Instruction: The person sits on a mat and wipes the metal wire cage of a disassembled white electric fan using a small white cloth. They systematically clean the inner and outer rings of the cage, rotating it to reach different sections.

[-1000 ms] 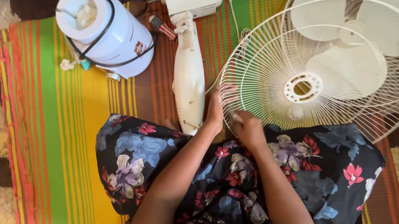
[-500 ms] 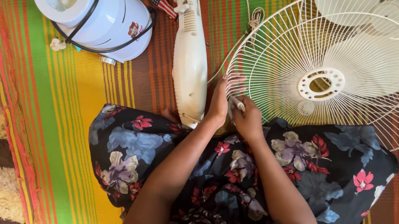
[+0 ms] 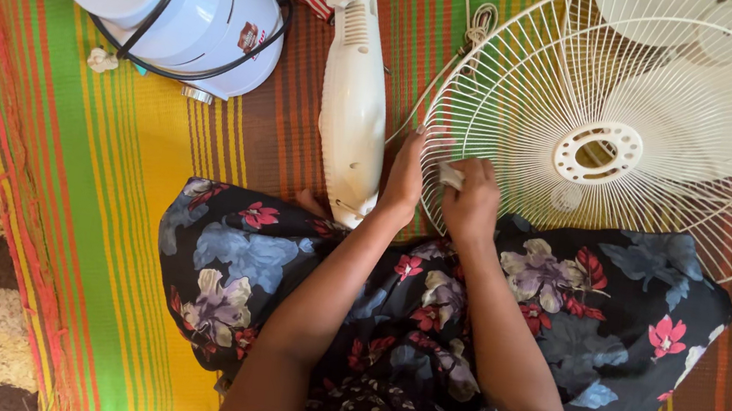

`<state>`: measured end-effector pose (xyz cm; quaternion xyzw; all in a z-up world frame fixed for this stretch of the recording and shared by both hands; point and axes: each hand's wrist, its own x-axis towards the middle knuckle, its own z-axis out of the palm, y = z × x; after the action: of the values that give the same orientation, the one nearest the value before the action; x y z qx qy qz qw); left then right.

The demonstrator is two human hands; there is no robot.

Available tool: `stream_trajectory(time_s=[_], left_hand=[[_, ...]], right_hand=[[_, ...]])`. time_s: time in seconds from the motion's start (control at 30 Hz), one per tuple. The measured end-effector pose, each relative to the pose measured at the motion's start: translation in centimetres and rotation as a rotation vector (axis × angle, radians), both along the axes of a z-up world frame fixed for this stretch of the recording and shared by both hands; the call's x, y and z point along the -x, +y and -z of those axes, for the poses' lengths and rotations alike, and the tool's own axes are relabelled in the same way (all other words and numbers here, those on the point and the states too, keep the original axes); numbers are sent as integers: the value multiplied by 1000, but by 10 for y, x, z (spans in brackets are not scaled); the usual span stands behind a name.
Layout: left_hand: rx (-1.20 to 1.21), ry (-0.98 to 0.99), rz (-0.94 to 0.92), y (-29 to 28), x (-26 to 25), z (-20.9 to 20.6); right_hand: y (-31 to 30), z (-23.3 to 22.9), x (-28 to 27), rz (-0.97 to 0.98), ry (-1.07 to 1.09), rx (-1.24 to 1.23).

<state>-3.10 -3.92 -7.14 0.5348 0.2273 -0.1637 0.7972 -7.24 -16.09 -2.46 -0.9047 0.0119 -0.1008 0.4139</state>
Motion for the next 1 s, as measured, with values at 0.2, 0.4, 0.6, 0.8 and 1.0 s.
stream_trajectory(time_s=[0.2,0.4,0.6,0.8,1.0], left_hand=[[-36,59,162,38,-3,-63],[-347,-361,491,78,-3,-130],[-315,-79,393,69,-16,-104],[-192,-302,128,34,-9,-47],[-358,-441,106,28,-19,-43]], right_hand=[[-3,-4,-1,115,-44,63],[2,-1,7,124,-90,-108],[-1,0,-2,127,-150,-57],[31,-7,-3,-55,-169,-17],[39,-9,4,-18,-58,-230]])
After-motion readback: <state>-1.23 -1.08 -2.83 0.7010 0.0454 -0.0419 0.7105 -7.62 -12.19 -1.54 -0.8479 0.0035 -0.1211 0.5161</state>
